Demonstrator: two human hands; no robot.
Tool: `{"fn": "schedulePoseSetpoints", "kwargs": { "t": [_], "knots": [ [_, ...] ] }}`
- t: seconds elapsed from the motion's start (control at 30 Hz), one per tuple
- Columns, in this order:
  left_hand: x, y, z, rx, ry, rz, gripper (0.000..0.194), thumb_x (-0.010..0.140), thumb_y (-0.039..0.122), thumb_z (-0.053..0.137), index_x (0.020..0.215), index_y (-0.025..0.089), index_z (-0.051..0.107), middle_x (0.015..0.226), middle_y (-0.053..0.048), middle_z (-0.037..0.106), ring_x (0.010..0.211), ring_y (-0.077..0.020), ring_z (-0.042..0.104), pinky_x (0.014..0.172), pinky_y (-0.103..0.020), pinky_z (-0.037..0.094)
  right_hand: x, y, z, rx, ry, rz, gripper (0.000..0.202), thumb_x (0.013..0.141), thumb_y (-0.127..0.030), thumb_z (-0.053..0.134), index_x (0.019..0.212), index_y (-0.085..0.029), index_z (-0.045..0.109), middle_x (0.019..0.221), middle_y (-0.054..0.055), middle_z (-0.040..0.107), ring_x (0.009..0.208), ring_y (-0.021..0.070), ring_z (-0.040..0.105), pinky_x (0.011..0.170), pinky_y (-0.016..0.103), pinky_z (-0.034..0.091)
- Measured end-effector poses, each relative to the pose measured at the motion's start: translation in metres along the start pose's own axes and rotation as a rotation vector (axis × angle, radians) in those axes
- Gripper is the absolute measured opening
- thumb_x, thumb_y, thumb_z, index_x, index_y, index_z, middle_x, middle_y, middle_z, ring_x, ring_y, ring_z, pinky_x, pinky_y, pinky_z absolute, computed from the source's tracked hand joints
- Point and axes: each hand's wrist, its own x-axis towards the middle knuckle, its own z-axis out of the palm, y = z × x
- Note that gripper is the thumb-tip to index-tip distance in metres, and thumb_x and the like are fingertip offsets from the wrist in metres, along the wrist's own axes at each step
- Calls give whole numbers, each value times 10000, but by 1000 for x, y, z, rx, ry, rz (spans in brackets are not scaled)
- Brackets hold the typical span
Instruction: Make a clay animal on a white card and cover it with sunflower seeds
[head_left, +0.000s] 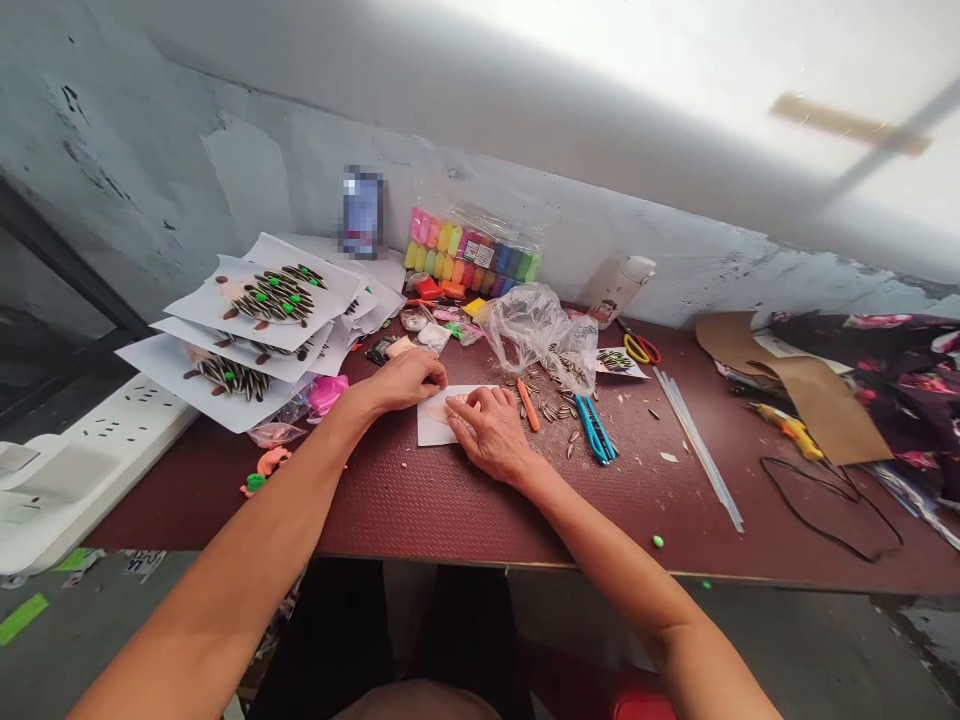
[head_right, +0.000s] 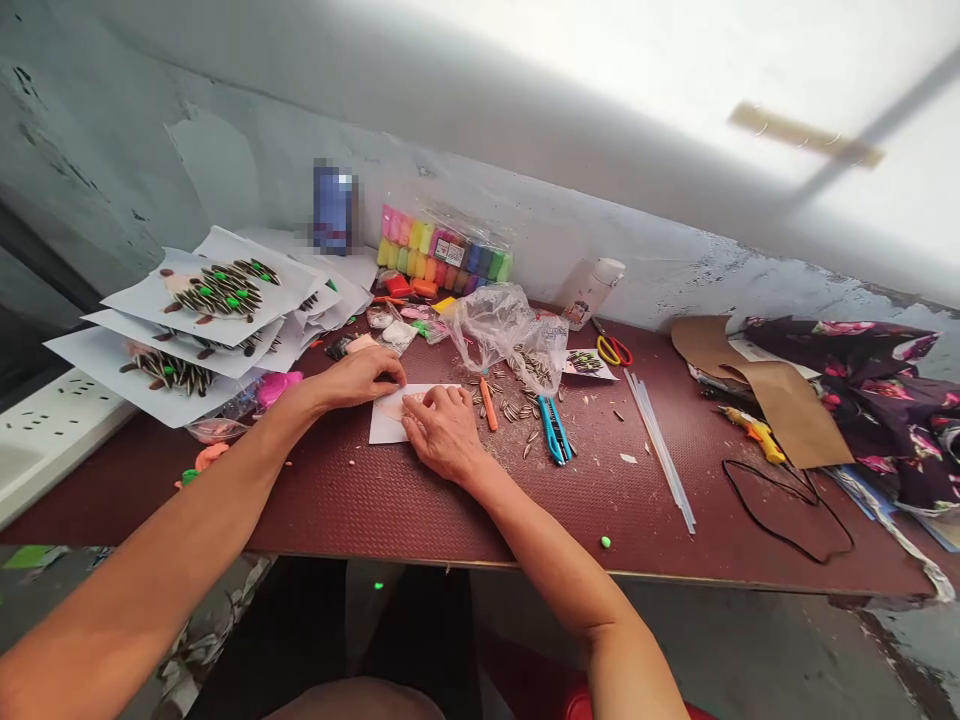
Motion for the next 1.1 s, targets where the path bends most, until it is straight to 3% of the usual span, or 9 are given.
{"fn": "schedulePoseSetpoints", "kwargs": {
  "t": [0.2, 0.43, 0.67, 0.87, 1.1],
  "knots": [
    [0, 1, 0, -4, -3, -4, 210, 779, 134, 595, 890, 192, 763, 945, -64, 727, 942, -218, 643, 878, -338, 475, 4, -4, -5, -23, -56, -5, 313, 1037, -394, 451, 1132, -260, 718, 1068, 88, 601, 980, 235, 456, 944, 401, 287],
    [0, -1, -1, -4, -18, 3, 227, 782, 143, 584, 911, 196, 763, 957, -67, 726, 950, -221, 642, 890, -354, 470, -2, 0, -5, -1, 6, -10, 333, 1040, -390, 450, 1182, -253, 718, 1045, 89, 604, 956, 229, 466, 924, 396, 288],
    [0, -1, -1, -7, -17, 3, 214, 790, 141, 591, 905, 200, 762, 959, -59, 724, 956, -208, 635, 891, -339, 464, -3, 0, -4, -3, -21, -33, 330, 1043, -401, 445, 1128, -265, 734, 1031, 79, 610, 950, 223, 461, 940, 402, 277],
    [0, 1, -3, -16, -22, -12, 212, 797, 140, 593, 907, 193, 766, 954, -66, 720, 954, -216, 633, 898, -348, 462, -6, 6, -4, 15, 41, -47, 347, 1045, -387, 448, 1095, -240, 758, 981, 72, 615, 906, 206, 460, 920, 388, 280],
    [-1, 2, -3, -24, -17, -17, 197, 797, 140, 602, 895, 195, 763, 949, -61, 719, 954, -217, 633, 884, -339, 460, -9, 4, -3, -28, 9, -107, 321, 1029, -414, 478, 1085, -248, 747, 989, 65, 614, 902, 212, 437, 944, 392, 277]
  ]
}}
